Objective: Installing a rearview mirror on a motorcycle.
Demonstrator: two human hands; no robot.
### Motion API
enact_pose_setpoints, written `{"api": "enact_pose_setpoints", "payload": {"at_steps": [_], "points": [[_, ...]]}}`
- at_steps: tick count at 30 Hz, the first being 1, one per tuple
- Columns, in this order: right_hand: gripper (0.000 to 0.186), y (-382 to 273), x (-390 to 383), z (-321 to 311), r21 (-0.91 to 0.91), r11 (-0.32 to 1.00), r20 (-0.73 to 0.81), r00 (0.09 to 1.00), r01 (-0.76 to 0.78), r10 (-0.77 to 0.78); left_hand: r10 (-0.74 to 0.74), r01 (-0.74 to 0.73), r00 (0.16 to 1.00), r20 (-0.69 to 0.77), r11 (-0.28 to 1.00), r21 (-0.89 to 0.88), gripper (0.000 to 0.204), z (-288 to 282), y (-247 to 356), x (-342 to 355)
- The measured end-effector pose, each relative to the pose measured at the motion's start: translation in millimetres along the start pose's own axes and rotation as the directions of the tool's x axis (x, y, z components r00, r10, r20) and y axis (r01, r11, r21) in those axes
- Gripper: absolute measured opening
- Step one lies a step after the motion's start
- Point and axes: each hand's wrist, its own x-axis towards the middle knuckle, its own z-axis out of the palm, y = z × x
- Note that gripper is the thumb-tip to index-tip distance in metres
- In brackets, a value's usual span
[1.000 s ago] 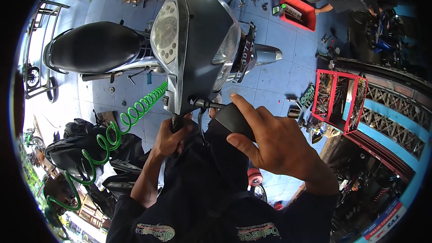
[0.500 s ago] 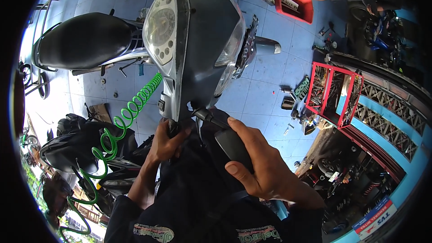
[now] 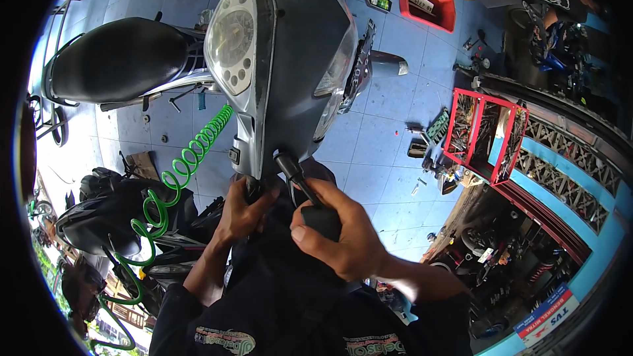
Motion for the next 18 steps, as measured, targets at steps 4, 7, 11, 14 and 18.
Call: {"api": "enact_pose_setpoints", "payload": {"at_steps": [4, 7, 11, 14, 18], "points": [[0.064, 17, 4, 31, 0.211, 0.973, -0.102, 0.992, 0.091, -0.071, 0.025, -0.024, 1.0, 0.018, 0.999, -0.046, 0.026, 3, -4, 1], [0.061, 28, 6, 40, 0.305, 0.94, -0.147, 0.982, 0.155, -0.115, 0.062, -0.062, 0.998, 0.006, 0.997, -0.041, 0.026, 4, -8, 3], [0.061, 33, 7, 47, 0.261, 0.944, -0.153, 0.975, 0.2, -0.164, 0.104, -0.104, 0.994, -0.016, 0.995, -0.003, 0.027, 3, -19, 8], [0.057, 42, 11, 53, 0.231, 0.935, -0.172, 0.957, 0.269, -0.233, 0.185, -0.185, 0.982, -0.046, 0.983, 0.014, 0.026, 5, -31, 13], [0.058, 48, 16, 58, 0.298, 0.886, -0.229, 0.927, 0.357, -0.297, 0.281, -0.276, 0.959, -0.044, 0.957, 0.091, 0.022, 6, -23, 9]]}}
